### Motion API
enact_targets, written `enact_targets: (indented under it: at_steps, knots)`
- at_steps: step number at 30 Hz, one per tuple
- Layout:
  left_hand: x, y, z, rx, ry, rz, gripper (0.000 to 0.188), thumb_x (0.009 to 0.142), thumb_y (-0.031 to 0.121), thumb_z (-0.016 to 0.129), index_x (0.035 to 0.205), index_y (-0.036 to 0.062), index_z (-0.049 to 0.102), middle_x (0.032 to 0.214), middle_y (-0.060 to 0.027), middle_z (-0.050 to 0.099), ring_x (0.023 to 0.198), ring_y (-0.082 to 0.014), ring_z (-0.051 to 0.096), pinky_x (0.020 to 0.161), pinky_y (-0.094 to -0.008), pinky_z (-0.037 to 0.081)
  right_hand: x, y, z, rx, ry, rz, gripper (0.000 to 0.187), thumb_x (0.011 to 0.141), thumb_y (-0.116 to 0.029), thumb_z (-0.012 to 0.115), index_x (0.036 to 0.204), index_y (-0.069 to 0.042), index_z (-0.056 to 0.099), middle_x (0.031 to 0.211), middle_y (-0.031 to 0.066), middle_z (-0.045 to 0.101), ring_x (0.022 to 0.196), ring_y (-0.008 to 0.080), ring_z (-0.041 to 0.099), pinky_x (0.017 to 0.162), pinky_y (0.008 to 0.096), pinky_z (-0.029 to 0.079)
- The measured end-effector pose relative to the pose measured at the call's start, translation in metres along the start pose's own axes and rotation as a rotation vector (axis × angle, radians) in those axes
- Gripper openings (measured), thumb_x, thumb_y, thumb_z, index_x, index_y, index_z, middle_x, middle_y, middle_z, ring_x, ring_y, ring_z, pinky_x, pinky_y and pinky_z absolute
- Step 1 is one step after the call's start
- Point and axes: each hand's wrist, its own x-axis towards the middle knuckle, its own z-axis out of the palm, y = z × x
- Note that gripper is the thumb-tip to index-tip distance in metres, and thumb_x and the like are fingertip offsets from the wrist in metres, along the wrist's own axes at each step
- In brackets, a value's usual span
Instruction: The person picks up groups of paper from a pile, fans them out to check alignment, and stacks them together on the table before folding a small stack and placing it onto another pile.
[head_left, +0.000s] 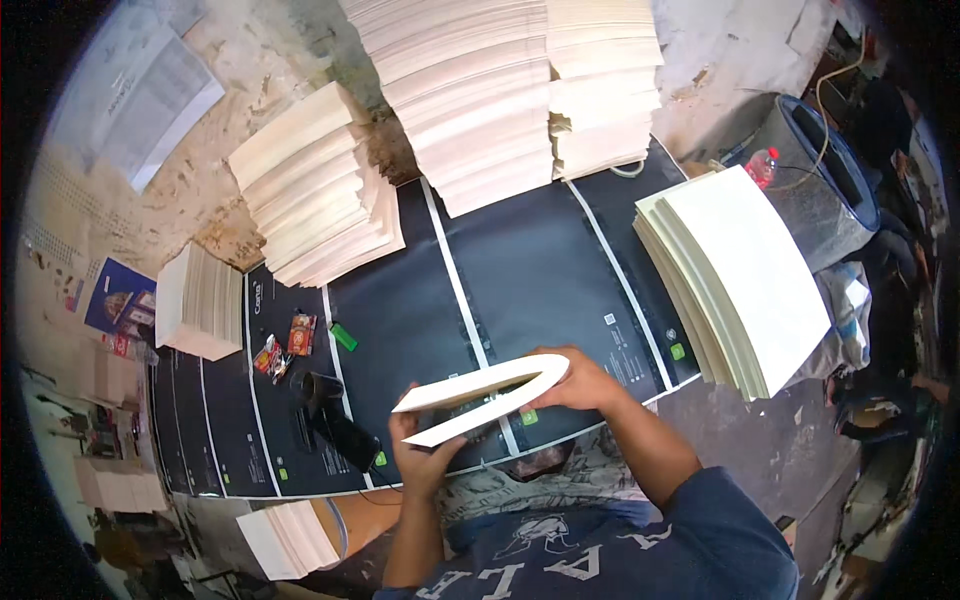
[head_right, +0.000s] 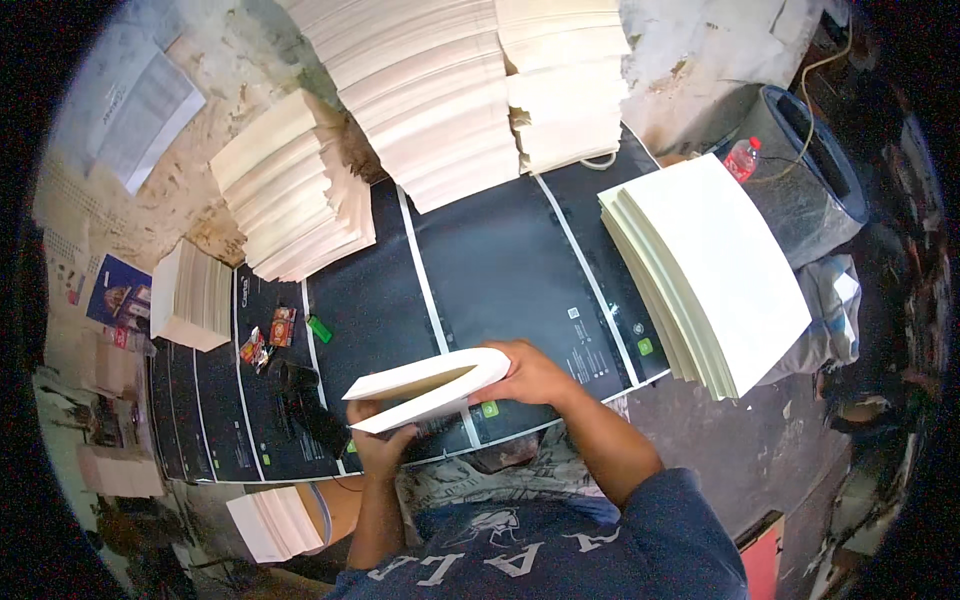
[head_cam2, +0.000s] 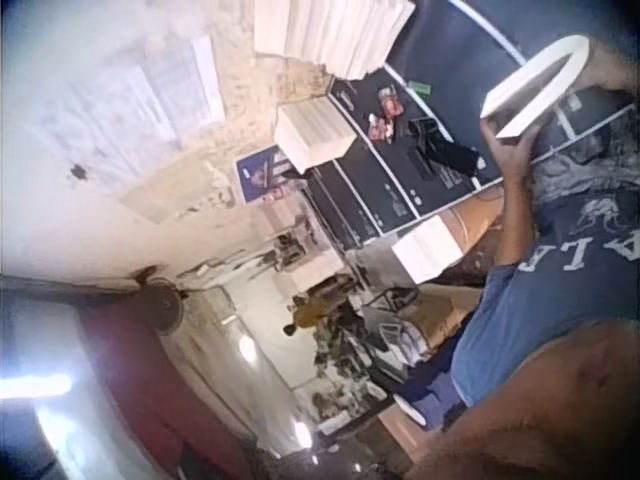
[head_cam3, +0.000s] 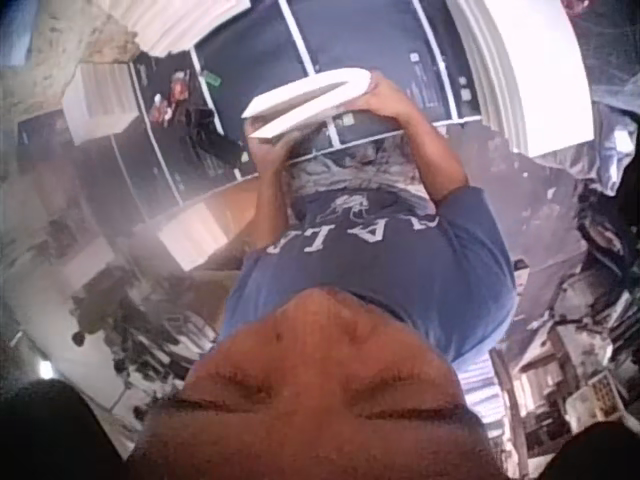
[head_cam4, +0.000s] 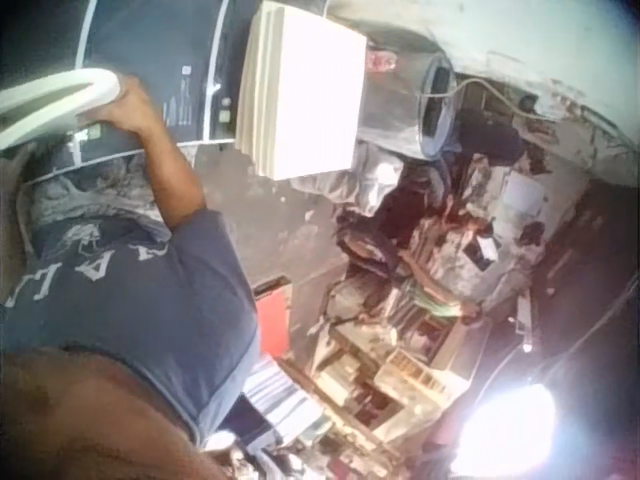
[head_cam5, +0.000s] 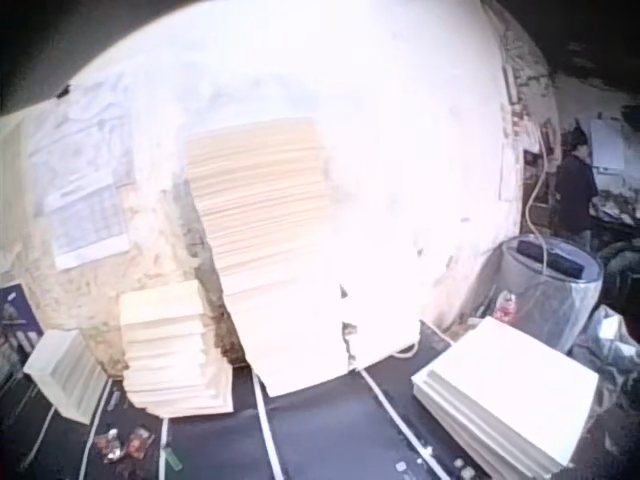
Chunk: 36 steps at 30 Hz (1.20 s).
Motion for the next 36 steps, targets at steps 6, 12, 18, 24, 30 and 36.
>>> enact_targets:
  at_steps: [6, 12, 18, 24, 30, 36]
  knots:
    - [0.006, 0.006, 0.005, -0.093, -0.063, 0.024, 0.088, 0.063, 0.009, 0.089, 0.132, 0.0041, 0.035, 0.145, -0.0211, 0.038, 0.130, -0.0303, 0.043, 0.109, -0.0419, 0.035, 0.002, -0.004, 0.004, 0.045, -0.039, -0.029, 0.050, 0.067, -0.004, 0.085, 0.112, -0.001, 0.064, 0.101, 0.0055, 0.070, 0.093, 0.0119, 0.063, 0.085, 0.0277, 0.050]
    - [0.031, -0.006, 0.006, -0.140, -0.146, -0.186, 0.044, 0.077, 0.002, 0.077, 0.116, -0.0035, 0.059, 0.112, -0.0118, 0.065, 0.103, -0.0204, 0.062, 0.093, -0.0341, 0.048, 0.008, -0.003, 0.009, 0.056, 0.033, -0.061, 0.053, 0.069, -0.012, 0.084, 0.117, -0.002, 0.063, 0.107, 0.0090, 0.070, 0.097, 0.0167, 0.064, 0.088, 0.0309, 0.050]
    - [0.050, 0.041, 0.013, 0.086, -0.181, -0.234, 0.038, 0.077, 0.006, 0.077, 0.112, -0.0033, 0.062, 0.105, -0.0107, 0.068, 0.094, -0.0183, 0.064, 0.085, -0.0326, 0.051, -0.013, -0.003, 0.035, 0.350, 0.274, 0.035, 0.047, 0.071, -0.013, 0.084, 0.111, 0.002, 0.066, 0.105, 0.0104, 0.070, 0.097, 0.0170, 0.064, 0.088, 0.0304, 0.050]
    - [0.132, 0.048, 0.035, 0.317, -0.603, -0.505, 0.039, 0.077, 0.014, 0.078, 0.110, -0.0020, 0.065, 0.100, -0.0093, 0.069, 0.087, -0.0161, 0.065, 0.079, -0.0313, 0.052, -0.033, 0.060, 0.052, -0.069, 0.827, 0.023, 0.066, 0.071, -0.018, 0.083, 0.126, 0.002, 0.054, 0.125, 0.0165, 0.056, 0.114, 0.0263, 0.056, 0.098, 0.0390, 0.044]
    - [0.223, 0.011, 0.066, 0.753, -1.084, -0.598, 0.043, 0.075, 0.020, 0.080, 0.110, -0.0004, 0.066, 0.099, -0.0082, 0.070, 0.085, -0.0153, 0.064, 0.080, -0.0309, 0.051, 0.003, 0.026, 0.065, -1.107, 0.282, -0.354, 0.052, 0.088, -0.039, 0.059, 0.129, -0.008, 0.055, 0.137, 0.0178, 0.046, 0.135, 0.0311, 0.035, 0.112, 0.0497, 0.024]
    - [0.200, 0.025, 0.098, 1.280, -0.848, -0.094, 0.054, 0.074, 0.027, 0.080, 0.115, -0.0021, 0.062, 0.112, -0.0137, 0.065, 0.113, -0.0234, 0.055, 0.094, -0.0362, 0.045, 0.011, 0.057, 0.061, -1.161, 0.307, -0.326, 0.050, 0.094, -0.044, 0.046, 0.128, -0.008, 0.057, 0.143, 0.0163, 0.043, 0.139, 0.0295, 0.031, 0.115, 0.0533, 0.016]
